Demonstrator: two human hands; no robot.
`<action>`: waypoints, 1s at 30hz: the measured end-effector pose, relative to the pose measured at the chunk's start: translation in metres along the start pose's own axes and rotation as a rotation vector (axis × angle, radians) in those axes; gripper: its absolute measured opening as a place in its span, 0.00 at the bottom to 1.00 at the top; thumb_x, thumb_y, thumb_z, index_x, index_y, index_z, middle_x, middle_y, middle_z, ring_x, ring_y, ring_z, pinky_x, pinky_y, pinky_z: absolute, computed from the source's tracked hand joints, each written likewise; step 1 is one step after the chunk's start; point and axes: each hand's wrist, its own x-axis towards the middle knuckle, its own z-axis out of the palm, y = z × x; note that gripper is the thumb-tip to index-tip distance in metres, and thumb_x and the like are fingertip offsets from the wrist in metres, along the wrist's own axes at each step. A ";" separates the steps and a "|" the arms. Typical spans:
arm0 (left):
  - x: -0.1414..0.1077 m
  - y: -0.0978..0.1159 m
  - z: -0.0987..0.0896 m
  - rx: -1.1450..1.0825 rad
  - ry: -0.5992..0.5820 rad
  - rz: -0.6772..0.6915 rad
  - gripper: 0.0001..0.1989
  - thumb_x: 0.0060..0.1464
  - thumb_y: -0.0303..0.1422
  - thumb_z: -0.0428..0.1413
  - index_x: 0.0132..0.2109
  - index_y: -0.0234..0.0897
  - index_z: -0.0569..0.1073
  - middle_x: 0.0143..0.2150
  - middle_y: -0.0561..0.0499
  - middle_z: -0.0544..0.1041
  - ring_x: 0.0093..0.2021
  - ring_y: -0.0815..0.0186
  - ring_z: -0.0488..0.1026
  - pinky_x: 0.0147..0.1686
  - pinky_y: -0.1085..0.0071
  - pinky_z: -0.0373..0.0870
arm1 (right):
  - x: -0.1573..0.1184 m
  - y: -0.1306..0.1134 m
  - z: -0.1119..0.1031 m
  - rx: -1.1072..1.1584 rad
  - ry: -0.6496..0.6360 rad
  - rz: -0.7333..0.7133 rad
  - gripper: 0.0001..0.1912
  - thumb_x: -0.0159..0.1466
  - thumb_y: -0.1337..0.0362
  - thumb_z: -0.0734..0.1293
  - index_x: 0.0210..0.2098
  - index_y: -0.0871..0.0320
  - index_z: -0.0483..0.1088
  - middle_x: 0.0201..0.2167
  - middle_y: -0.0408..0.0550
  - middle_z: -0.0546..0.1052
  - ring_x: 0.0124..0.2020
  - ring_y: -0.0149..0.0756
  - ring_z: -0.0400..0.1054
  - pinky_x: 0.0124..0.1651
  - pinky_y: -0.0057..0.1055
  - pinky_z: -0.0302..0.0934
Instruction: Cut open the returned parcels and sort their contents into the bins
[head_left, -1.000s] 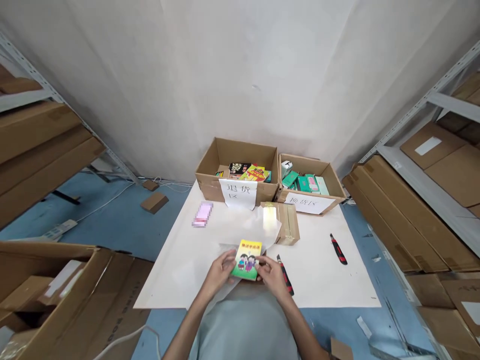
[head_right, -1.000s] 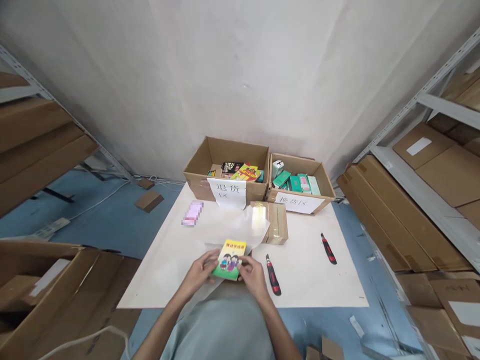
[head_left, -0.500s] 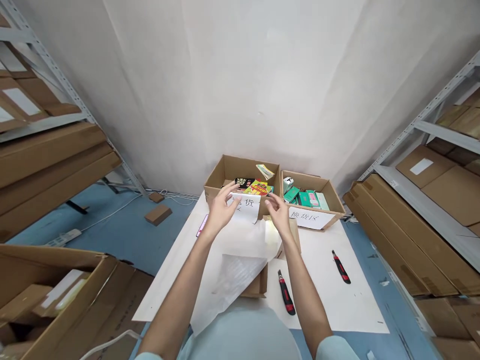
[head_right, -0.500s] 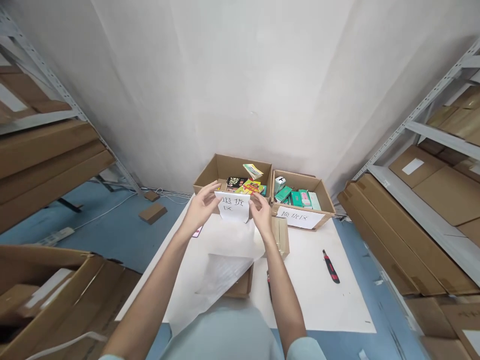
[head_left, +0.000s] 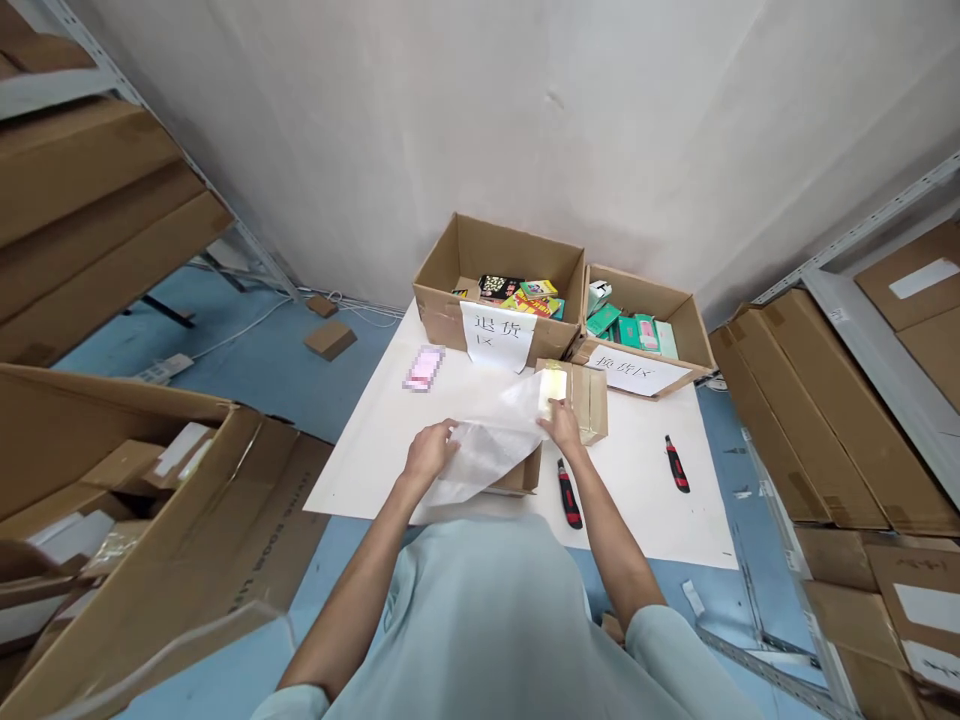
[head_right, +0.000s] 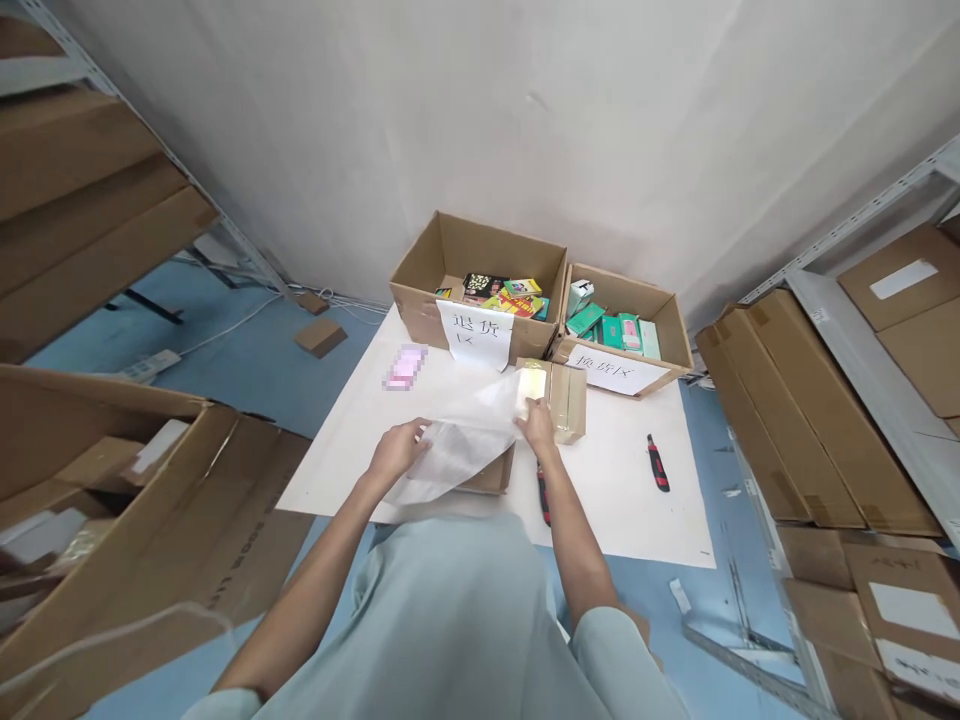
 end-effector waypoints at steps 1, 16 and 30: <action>-0.001 0.001 0.000 0.000 0.020 -0.007 0.25 0.64 0.28 0.58 0.67 0.37 0.79 0.57 0.39 0.86 0.61 0.47 0.82 0.58 0.60 0.74 | 0.001 0.001 0.000 0.008 -0.004 -0.012 0.27 0.67 0.65 0.76 0.65 0.65 0.76 0.66 0.64 0.74 0.62 0.46 0.73 0.68 0.32 0.61; 0.009 0.091 -0.056 -1.025 0.178 0.199 0.26 0.48 0.51 0.73 0.45 0.36 0.82 0.42 0.46 0.86 0.37 0.59 0.84 0.43 0.62 0.85 | -0.060 -0.068 -0.038 0.815 0.011 -0.414 0.45 0.56 0.41 0.83 0.68 0.51 0.75 0.52 0.50 0.78 0.48 0.40 0.75 0.57 0.39 0.75; -0.018 0.126 -0.083 -0.666 -0.028 0.594 0.20 0.57 0.42 0.68 0.55 0.41 0.83 0.67 0.41 0.79 0.69 0.49 0.76 0.71 0.51 0.71 | -0.105 -0.082 -0.079 1.085 -0.033 -0.454 0.17 0.62 0.47 0.80 0.39 0.53 0.79 0.39 0.44 0.76 0.45 0.40 0.74 0.50 0.37 0.75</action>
